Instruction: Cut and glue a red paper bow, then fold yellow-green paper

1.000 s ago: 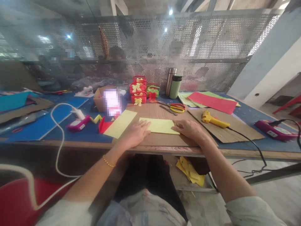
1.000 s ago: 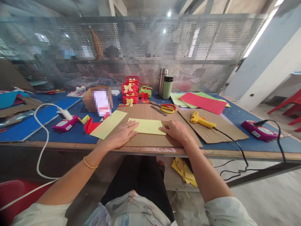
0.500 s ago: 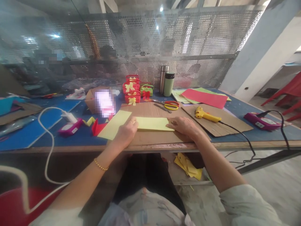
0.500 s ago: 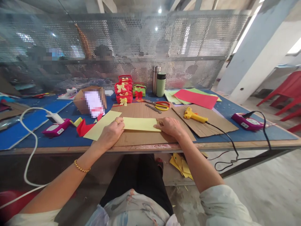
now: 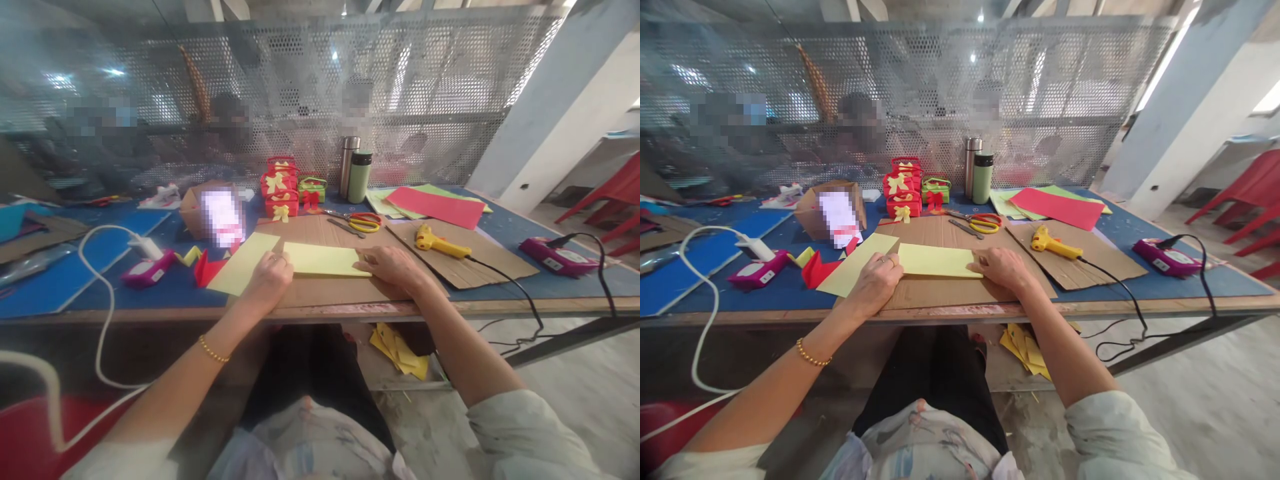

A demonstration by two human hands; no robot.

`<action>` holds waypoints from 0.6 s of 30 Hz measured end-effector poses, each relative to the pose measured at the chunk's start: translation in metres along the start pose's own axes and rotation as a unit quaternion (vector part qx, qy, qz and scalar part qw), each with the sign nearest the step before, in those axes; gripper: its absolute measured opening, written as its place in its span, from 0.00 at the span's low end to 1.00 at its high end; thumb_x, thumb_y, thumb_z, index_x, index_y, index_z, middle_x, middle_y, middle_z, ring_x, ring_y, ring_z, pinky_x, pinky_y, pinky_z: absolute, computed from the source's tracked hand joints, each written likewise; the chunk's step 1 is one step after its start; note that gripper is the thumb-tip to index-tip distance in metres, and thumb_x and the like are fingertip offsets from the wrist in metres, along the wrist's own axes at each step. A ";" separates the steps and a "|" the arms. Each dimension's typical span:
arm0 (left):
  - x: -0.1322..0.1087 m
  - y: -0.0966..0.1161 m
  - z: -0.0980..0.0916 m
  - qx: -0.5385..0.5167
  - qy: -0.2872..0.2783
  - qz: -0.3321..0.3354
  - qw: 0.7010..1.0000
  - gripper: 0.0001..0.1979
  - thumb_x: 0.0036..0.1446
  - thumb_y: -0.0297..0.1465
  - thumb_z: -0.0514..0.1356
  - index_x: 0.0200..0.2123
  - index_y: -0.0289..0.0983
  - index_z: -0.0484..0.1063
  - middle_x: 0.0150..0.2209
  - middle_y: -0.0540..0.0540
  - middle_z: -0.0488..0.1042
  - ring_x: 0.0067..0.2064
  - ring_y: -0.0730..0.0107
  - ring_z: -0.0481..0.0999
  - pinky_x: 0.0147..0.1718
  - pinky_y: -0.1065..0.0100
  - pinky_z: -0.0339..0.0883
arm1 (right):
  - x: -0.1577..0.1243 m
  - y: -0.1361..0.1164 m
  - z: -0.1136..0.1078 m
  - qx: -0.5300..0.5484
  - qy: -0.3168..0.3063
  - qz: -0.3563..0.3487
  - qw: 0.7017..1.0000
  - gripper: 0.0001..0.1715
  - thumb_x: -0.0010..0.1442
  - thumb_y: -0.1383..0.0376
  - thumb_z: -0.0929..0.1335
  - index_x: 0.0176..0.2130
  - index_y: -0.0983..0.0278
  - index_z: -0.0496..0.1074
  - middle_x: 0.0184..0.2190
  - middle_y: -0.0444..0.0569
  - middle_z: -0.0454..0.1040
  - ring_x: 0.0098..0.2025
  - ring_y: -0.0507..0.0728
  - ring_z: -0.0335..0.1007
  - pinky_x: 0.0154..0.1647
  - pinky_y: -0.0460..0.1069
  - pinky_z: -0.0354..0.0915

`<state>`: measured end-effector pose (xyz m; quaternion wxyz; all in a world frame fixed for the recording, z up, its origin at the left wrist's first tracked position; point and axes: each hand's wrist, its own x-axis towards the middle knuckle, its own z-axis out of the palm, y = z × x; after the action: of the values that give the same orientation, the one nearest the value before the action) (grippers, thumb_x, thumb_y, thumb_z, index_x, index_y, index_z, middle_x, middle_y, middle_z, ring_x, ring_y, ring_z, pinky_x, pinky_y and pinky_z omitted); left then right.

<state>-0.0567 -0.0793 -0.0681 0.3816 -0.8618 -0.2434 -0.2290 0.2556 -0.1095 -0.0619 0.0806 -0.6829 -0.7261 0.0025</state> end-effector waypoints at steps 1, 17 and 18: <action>0.000 0.000 0.000 -0.005 -0.006 0.000 1.000 0.20 0.62 0.12 0.50 0.23 0.34 0.71 0.27 0.43 0.70 0.30 0.64 0.67 0.37 0.62 0.66 | 0.000 0.000 0.000 0.000 -0.001 -0.001 1.000 0.30 0.70 0.45 0.65 0.63 0.53 0.75 0.48 0.54 0.84 0.50 0.65 0.80 0.43 0.51 0.66; 0.017 -0.008 -0.024 -0.270 -0.271 -0.104 0.918 0.16 0.65 0.22 0.50 0.49 0.36 0.75 0.44 0.39 0.80 0.45 0.58 0.79 0.47 0.59 0.71 | -0.002 -0.004 -0.010 0.007 -0.021 -0.005 1.000 0.26 0.70 0.47 0.65 0.58 0.54 0.78 0.45 0.53 0.85 0.48 0.63 0.80 0.41 0.50 0.63; 0.019 -0.008 -0.027 -0.283 -0.275 -0.101 0.913 0.15 0.67 0.26 0.52 0.51 0.37 0.76 0.47 0.39 0.80 0.47 0.57 0.79 0.49 0.59 0.71 | -0.003 -0.005 -0.011 0.008 -0.021 -0.010 1.000 0.25 0.70 0.47 0.65 0.57 0.54 0.78 0.45 0.52 0.84 0.48 0.63 0.80 0.41 0.49 0.63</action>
<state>-0.0522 -0.0907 -0.0369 0.0150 -0.9333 -0.3498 -0.0801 0.2524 -0.1135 -0.0508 0.0702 -0.6745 -0.7346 0.0219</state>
